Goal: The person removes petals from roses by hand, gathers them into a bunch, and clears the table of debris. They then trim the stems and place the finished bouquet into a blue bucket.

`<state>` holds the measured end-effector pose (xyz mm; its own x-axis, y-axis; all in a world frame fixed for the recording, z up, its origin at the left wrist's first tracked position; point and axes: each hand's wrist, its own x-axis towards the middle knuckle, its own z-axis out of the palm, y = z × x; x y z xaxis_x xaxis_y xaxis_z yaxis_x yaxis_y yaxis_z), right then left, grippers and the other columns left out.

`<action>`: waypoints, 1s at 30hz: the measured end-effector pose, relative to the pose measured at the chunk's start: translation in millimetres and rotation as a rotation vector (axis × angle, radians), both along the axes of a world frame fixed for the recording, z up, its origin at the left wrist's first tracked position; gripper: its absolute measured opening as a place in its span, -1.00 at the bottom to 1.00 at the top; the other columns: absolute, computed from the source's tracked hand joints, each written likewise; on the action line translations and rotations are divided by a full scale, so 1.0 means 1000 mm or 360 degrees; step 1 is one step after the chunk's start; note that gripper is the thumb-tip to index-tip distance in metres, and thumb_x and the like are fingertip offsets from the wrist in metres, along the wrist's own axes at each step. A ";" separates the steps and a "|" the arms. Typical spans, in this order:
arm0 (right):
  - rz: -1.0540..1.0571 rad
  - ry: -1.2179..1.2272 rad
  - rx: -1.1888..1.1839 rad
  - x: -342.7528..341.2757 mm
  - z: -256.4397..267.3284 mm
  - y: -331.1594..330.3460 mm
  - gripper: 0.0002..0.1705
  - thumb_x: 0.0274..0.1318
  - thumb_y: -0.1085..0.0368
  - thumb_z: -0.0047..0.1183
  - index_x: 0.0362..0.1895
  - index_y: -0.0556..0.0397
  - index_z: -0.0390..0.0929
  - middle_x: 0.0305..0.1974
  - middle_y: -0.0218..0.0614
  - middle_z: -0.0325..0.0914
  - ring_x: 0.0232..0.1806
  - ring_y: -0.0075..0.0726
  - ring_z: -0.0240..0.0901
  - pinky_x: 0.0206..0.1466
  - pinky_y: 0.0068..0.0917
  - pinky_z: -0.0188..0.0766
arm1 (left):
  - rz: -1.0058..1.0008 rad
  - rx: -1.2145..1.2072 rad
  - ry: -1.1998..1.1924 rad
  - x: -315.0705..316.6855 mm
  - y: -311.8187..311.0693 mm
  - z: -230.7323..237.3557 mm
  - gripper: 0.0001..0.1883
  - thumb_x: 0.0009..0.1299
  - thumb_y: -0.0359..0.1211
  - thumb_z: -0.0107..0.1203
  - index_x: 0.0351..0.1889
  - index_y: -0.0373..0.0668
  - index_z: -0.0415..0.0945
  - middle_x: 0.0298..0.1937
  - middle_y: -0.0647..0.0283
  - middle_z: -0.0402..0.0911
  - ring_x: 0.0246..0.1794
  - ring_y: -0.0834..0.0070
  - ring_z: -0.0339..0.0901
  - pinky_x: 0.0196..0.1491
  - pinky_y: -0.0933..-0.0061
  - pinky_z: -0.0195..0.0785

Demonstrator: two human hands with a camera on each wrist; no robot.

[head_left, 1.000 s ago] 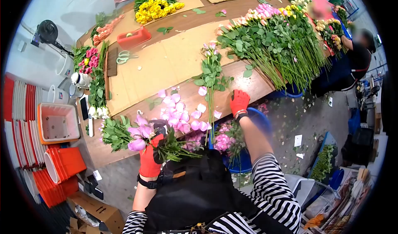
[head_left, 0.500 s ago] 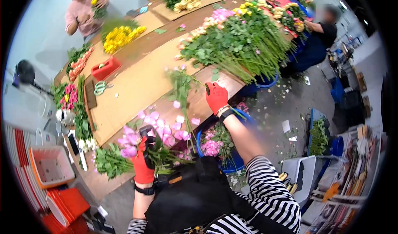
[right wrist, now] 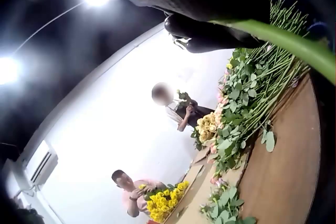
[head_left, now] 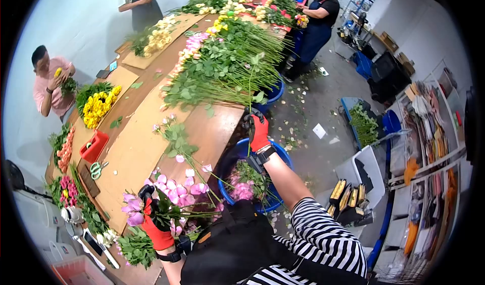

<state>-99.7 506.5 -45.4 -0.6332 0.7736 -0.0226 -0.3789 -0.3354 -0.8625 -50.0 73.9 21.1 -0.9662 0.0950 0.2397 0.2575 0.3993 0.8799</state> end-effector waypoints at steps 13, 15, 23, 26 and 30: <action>0.0085 0.0010 0.0105 0.036 0.007 -0.026 -0.78 0.25 0.32 0.03 -0.10 0.11 0.63 -0.46 -0.51 0.53 -0.53 -0.67 0.34 -0.46 -0.68 0.26 | -0.0102 0.0616 -0.0264 -0.002 0.001 0.011 -0.60 0.52 -0.39 -0.17 0.31 -0.20 0.32 0.04 0.30 0.55 -0.24 0.60 0.47 -0.16 0.57 0.40; 0.0203 -0.0087 0.0160 0.045 0.022 -0.040 -0.76 0.25 0.33 0.02 -0.06 0.13 0.60 -0.46 -0.52 0.49 -0.52 -0.66 0.32 -0.46 -0.67 0.25 | -0.0138 0.1418 -0.0634 -0.002 0.000 0.015 -0.57 0.57 -0.26 -0.18 0.34 -0.23 0.30 0.21 0.21 0.48 0.00 0.50 0.49 0.07 0.49 0.37; 0.0814 -0.0314 0.0454 0.089 0.034 -0.123 -0.75 0.19 0.43 -0.01 -0.05 0.21 0.54 -0.38 -0.44 0.51 -0.38 -0.62 0.38 -0.33 -0.63 0.33 | 0.0055 0.1594 -0.0797 -0.020 -0.015 0.028 -0.53 0.57 -0.19 -0.16 0.36 -0.20 0.30 0.22 0.29 0.51 0.03 0.53 0.50 0.09 0.49 0.40; 0.1197 -0.0287 0.0592 0.105 0.046 -0.152 -0.69 0.11 0.41 0.04 -0.04 0.22 0.54 -0.36 -0.40 0.53 -0.37 -0.60 0.40 -0.33 -0.64 0.32 | -0.0072 0.1752 -0.0660 -0.032 -0.016 0.038 -0.58 0.49 -0.17 0.03 0.17 -0.26 0.41 -0.11 0.12 0.62 -0.20 0.28 0.65 -0.12 0.28 0.59; 0.1578 -0.0352 0.0721 0.122 0.026 -0.169 -0.63 -0.02 0.31 0.21 -0.09 0.23 0.60 -0.23 -0.27 0.60 -0.24 -0.37 0.50 -0.11 -0.43 0.44 | 0.0056 0.1522 -0.0479 -0.035 -0.024 0.030 -0.62 0.46 -0.28 0.07 0.19 -0.20 0.42 -0.10 0.17 0.62 -0.18 0.34 0.62 -0.11 0.30 0.51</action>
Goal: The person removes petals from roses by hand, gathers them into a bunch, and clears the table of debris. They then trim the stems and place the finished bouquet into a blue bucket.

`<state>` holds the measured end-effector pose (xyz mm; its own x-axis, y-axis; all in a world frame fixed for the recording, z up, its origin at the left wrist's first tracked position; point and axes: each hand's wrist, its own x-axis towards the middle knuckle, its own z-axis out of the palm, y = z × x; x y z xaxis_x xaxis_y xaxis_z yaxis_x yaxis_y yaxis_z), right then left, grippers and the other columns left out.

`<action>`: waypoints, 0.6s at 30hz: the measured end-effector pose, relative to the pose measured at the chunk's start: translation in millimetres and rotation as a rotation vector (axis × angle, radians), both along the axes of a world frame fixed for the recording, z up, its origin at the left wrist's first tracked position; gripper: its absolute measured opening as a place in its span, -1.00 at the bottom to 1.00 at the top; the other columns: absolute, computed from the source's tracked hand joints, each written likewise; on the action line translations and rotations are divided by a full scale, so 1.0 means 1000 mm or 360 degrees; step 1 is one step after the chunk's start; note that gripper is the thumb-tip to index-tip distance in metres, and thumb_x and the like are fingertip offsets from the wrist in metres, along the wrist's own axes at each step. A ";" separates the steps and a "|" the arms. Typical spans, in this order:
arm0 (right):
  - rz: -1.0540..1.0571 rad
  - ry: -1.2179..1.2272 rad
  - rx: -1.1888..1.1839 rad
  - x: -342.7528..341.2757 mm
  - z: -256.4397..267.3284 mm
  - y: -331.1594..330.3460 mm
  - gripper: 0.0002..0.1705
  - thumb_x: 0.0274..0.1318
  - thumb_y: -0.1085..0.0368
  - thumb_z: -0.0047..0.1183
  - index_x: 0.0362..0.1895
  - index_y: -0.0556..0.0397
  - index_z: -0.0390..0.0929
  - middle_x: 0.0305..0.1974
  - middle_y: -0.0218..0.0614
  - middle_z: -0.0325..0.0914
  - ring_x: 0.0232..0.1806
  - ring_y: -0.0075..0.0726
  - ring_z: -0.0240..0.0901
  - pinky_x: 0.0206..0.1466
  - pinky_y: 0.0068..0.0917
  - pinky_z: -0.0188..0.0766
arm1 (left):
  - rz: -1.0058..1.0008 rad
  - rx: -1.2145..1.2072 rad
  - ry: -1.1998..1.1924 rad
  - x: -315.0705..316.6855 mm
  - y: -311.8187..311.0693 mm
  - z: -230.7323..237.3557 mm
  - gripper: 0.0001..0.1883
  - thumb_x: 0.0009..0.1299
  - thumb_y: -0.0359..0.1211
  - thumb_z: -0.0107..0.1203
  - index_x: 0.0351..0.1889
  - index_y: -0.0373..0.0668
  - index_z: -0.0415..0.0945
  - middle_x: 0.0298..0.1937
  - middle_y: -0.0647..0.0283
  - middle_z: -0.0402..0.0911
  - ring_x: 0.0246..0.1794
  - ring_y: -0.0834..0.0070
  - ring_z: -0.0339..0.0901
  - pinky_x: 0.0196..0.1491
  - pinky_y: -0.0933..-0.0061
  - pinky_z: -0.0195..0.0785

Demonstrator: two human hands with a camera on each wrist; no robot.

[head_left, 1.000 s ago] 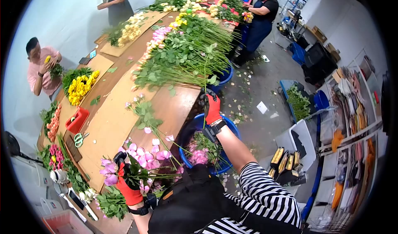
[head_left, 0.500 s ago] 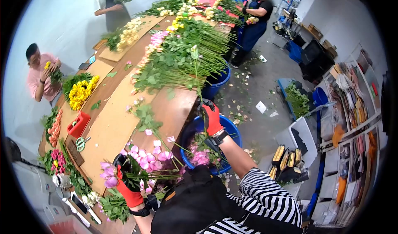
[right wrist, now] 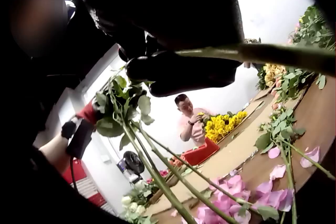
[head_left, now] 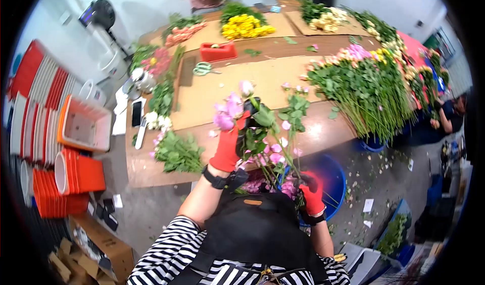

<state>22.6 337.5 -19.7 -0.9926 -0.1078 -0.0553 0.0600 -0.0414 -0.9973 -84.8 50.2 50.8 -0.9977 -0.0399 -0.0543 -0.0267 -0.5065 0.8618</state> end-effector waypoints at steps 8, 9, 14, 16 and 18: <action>0.0276 0.0096 0.0448 -0.003 -0.033 -0.003 -0.55 -0.08 0.35 0.24 0.00 0.12 0.59 -0.04 -0.13 0.57 -0.02 -0.10 0.49 0.10 -0.30 0.38 | 0.0556 -0.1864 0.1062 0.033 -0.023 -0.018 -0.72 0.41 -0.41 0.07 0.07 -0.23 0.51 -0.08 0.19 0.63 -0.10 0.34 0.59 -0.04 0.34 0.47; 0.0306 0.0096 0.0484 -0.006 -0.030 -0.004 -0.52 -0.08 0.36 0.24 0.03 0.10 0.57 0.00 -0.13 0.55 0.00 -0.09 0.48 0.11 -0.29 0.37 | 0.0593 -0.2103 0.1129 0.037 -0.021 -0.011 -0.74 0.43 -0.39 0.06 0.04 -0.24 0.53 -0.08 0.20 0.63 -0.09 0.37 0.59 -0.04 0.35 0.47; -0.0224 0.0471 0.0537 -0.038 0.050 -0.042 -0.53 -0.11 0.44 0.20 0.02 0.08 0.59 0.02 -0.15 0.53 0.09 0.00 0.43 0.21 -0.25 0.32 | -0.0100 -0.0451 0.0355 0.062 0.004 -0.014 -0.75 0.48 -0.36 0.01 0.00 -0.27 0.56 -0.07 0.22 0.65 -0.05 0.44 0.57 0.00 0.36 0.44; -0.0341 0.0620 0.0440 -0.047 0.089 -0.059 -0.53 -0.13 0.44 0.21 0.00 0.08 0.60 -0.01 -0.14 0.54 0.10 0.01 0.42 0.23 -0.22 0.30 | -0.0130 -0.0739 0.0454 0.072 0.010 -0.016 -0.75 0.49 -0.37 -0.02 0.00 -0.26 0.58 -0.09 0.22 0.67 -0.04 0.43 0.56 0.02 0.36 0.42; -0.0315 0.0757 0.0535 -0.052 0.120 -0.070 -0.52 -0.14 0.42 0.24 0.00 0.06 0.59 -0.01 -0.14 0.54 0.12 0.00 0.40 0.26 -0.20 0.26 | -0.0116 -0.1064 0.0534 0.084 0.010 -0.030 -0.77 0.49 -0.36 -0.02 0.00 -0.21 0.57 -0.08 0.24 0.65 -0.08 0.41 0.55 0.00 0.35 0.40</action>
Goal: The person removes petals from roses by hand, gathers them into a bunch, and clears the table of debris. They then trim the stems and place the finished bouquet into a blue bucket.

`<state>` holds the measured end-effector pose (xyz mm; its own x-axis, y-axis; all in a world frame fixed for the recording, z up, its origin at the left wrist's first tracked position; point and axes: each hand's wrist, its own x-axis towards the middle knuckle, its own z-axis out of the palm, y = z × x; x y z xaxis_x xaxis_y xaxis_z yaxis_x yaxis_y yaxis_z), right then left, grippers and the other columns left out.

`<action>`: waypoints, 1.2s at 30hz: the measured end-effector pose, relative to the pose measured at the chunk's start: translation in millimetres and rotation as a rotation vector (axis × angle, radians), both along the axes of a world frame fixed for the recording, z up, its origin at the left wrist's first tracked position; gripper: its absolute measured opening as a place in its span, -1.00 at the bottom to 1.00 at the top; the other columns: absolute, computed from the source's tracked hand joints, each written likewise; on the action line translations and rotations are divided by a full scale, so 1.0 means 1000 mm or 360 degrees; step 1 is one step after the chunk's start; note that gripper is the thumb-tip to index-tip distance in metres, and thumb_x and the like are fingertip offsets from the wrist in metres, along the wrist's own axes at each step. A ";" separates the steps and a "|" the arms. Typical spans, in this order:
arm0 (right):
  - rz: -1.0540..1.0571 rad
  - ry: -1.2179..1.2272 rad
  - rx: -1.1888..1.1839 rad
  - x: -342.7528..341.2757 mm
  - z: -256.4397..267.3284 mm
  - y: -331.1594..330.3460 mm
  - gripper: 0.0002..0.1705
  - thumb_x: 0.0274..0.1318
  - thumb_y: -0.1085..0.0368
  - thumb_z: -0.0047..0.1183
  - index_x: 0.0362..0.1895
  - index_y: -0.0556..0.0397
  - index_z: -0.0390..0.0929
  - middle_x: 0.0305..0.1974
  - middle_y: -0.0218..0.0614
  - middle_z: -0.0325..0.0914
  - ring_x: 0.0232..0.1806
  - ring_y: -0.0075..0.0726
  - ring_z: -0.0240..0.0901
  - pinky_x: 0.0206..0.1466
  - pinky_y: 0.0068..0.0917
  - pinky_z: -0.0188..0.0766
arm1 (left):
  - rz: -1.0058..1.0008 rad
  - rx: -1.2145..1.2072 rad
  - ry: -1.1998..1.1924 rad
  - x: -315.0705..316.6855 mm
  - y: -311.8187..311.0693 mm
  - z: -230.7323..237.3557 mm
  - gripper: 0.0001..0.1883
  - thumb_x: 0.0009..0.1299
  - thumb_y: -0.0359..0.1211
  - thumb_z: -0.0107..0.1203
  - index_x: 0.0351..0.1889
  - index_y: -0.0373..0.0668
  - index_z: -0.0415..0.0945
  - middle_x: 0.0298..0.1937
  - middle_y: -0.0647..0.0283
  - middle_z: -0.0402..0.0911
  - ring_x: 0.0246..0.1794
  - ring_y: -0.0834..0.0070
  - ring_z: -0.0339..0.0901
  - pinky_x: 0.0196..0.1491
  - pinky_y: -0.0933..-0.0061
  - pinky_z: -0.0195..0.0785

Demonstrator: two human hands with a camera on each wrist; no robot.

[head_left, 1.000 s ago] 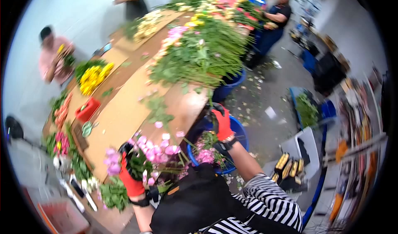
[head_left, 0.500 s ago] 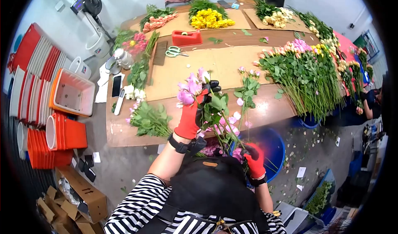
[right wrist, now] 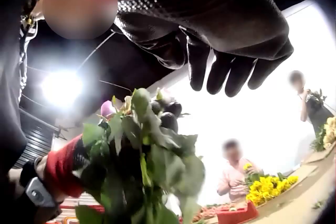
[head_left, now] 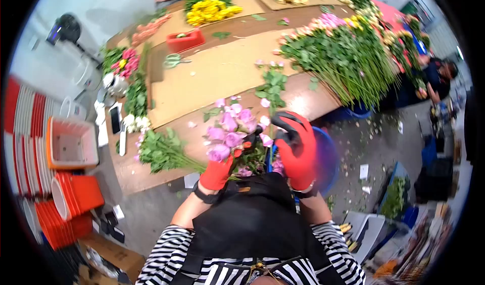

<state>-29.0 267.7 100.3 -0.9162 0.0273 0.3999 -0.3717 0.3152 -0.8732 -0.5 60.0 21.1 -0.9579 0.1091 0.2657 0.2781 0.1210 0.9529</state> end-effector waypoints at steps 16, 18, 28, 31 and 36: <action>-0.0592 0.0222 -0.0109 0.025 -0.010 0.005 -0.57 -0.25 0.24 0.34 -0.16 -0.11 0.57 -0.08 -0.32 0.52 0.09 -0.07 0.35 0.25 -0.14 0.15 | -0.0424 0.0601 -0.0541 -0.018 0.031 -0.005 -0.57 0.51 -0.26 -0.07 0.25 -0.32 0.36 0.18 0.11 0.49 0.11 0.30 0.48 0.12 0.30 0.37; -0.0697 0.0265 -0.0079 0.028 -0.015 0.008 -0.55 -0.28 0.23 0.36 -0.16 -0.11 0.56 -0.08 -0.33 0.52 0.10 -0.06 0.34 0.26 -0.13 0.15 | -0.0561 0.0573 -0.0591 -0.021 0.036 -0.002 -0.51 0.53 -0.23 -0.11 0.32 -0.33 0.29 0.24 0.08 0.45 0.16 0.28 0.46 0.15 0.29 0.36; -0.1171 0.0287 -0.0318 0.048 -0.012 0.011 -0.72 -0.13 0.26 0.24 -0.26 0.04 0.55 -0.22 -0.23 0.52 -0.07 -0.09 0.42 0.10 -0.26 0.27 | -0.0615 0.0404 -0.0662 -0.022 0.055 -0.010 -0.50 0.57 -0.19 -0.20 0.37 -0.30 0.22 0.28 0.13 0.41 0.15 0.34 0.46 0.05 0.42 0.38; -0.0925 0.0160 -0.1004 0.043 -0.024 0.011 -0.76 -0.08 0.31 0.22 -0.29 0.11 0.54 -0.33 -0.27 0.55 -0.23 -0.28 0.49 -0.08 -0.36 0.39 | -0.0785 0.0293 -0.0530 -0.033 0.046 -0.025 -0.52 0.57 -0.20 -0.18 0.33 -0.30 0.25 0.23 0.14 0.44 0.11 0.34 0.46 0.05 0.41 0.38; -0.0844 -0.0047 -0.1378 0.041 -0.041 0.014 -0.81 0.08 0.35 0.20 -0.23 0.18 0.56 -0.40 -0.49 0.55 -0.34 -0.68 0.36 -0.23 -0.57 0.40 | -0.1126 0.0683 -0.0659 -0.023 0.058 0.006 -0.55 0.54 -0.18 -0.15 0.26 -0.28 0.31 0.16 0.14 0.48 0.09 0.30 0.47 0.11 0.31 0.38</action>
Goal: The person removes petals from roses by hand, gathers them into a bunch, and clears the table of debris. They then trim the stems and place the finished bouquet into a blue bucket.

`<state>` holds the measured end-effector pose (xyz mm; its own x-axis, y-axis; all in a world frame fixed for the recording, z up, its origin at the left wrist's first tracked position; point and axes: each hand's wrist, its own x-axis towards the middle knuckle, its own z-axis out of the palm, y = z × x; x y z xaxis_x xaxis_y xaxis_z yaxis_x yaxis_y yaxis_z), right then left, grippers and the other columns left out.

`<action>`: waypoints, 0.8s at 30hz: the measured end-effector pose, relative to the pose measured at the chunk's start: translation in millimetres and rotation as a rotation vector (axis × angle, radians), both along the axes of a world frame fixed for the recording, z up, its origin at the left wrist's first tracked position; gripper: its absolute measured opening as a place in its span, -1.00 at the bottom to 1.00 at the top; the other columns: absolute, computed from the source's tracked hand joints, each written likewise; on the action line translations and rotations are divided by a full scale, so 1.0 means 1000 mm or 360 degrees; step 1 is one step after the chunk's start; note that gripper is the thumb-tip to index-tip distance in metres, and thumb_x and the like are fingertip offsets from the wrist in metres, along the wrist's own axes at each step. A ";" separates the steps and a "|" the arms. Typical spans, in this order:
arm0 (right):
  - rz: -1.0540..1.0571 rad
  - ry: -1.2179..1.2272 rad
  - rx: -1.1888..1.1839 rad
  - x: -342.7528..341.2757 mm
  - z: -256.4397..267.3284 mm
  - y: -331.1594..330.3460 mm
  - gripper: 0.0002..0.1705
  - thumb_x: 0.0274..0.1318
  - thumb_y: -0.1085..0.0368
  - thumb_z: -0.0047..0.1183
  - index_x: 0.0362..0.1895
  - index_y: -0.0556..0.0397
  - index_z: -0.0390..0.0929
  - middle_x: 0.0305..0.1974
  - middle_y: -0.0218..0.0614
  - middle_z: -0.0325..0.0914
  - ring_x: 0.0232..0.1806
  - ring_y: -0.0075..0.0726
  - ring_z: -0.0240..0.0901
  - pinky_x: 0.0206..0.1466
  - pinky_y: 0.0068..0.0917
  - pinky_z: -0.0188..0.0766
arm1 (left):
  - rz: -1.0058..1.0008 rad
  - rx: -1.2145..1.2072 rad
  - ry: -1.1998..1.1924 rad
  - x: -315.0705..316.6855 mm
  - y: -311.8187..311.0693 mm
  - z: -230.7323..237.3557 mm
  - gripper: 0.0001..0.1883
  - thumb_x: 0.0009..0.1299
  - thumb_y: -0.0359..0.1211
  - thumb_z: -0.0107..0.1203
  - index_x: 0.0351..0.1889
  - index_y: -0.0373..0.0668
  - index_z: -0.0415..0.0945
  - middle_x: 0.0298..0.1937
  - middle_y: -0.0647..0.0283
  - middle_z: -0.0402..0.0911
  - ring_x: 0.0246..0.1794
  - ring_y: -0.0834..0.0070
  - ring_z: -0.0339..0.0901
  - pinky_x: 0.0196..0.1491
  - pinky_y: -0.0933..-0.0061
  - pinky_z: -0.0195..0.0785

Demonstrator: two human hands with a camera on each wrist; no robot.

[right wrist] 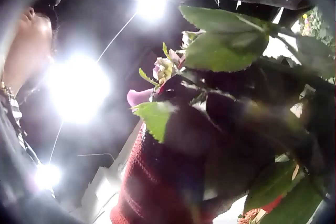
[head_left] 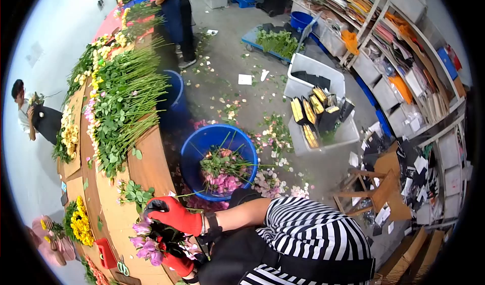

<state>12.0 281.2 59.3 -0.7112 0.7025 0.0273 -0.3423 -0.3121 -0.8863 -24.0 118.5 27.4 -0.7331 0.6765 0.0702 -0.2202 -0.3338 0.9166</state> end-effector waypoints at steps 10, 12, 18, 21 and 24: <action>-0.0289 -0.0013 0.0523 0.019 -0.003 0.046 -0.72 0.01 0.40 0.18 -0.12 0.09 0.56 -0.23 -0.30 0.61 -0.17 -0.34 0.53 -0.06 -0.42 0.42 | 0.0243 -0.0216 0.0258 -0.006 -0.006 -0.011 -0.58 0.52 -0.21 -0.14 0.20 -0.30 0.37 0.12 0.11 0.53 0.05 0.26 0.52 0.10 0.27 0.40; -0.0404 -0.0086 0.0990 0.029 0.017 0.045 -0.62 -0.03 0.40 0.22 -0.04 0.04 0.54 -0.10 -0.27 0.57 -0.03 -0.18 0.51 0.07 -0.35 0.39 | 0.0239 -0.0220 0.0280 -0.006 -0.007 -0.011 -0.59 0.52 -0.23 -0.13 0.19 -0.31 0.38 0.11 0.11 0.54 0.05 0.27 0.52 0.09 0.28 0.41; -0.0008 -0.0184 0.1326 0.035 0.040 0.015 -0.52 -0.16 0.20 0.33 -0.06 -0.09 0.56 0.00 -0.29 0.52 0.17 -0.07 0.33 0.33 -0.14 0.09 | 0.0312 -0.0408 0.0679 -0.013 -0.019 -0.033 -0.63 0.52 -0.29 -0.11 0.18 -0.33 0.41 0.12 0.11 0.56 0.05 0.27 0.54 0.10 0.28 0.41; -0.0163 -0.0130 0.1291 0.030 0.035 0.011 -0.59 -0.18 0.23 0.31 -0.14 -0.06 0.56 -0.10 -0.27 0.52 0.07 -0.04 0.35 0.22 -0.17 0.15 | 0.0295 -0.0388 0.0663 -0.010 -0.024 -0.034 -0.62 0.52 -0.31 -0.12 0.19 -0.34 0.42 0.13 0.11 0.57 0.07 0.27 0.54 0.12 0.26 0.39; -0.0184 -0.0091 0.1277 0.031 0.038 0.010 -0.60 -0.19 0.30 0.30 -0.15 -0.05 0.58 -0.09 -0.27 0.53 0.07 0.00 0.36 0.22 -0.15 0.18 | 0.0295 -0.0379 0.0302 0.012 -0.016 -0.008 -0.65 0.50 -0.37 -0.10 0.16 -0.33 0.50 0.08 0.15 0.60 0.07 0.31 0.53 0.14 0.28 0.37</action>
<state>42.6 290.9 97.5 -0.6507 0.5535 0.5199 -0.2810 0.4605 -0.8420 -12.0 102.8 19.6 -0.8339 0.5471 0.0730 0.0055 -0.1240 0.9923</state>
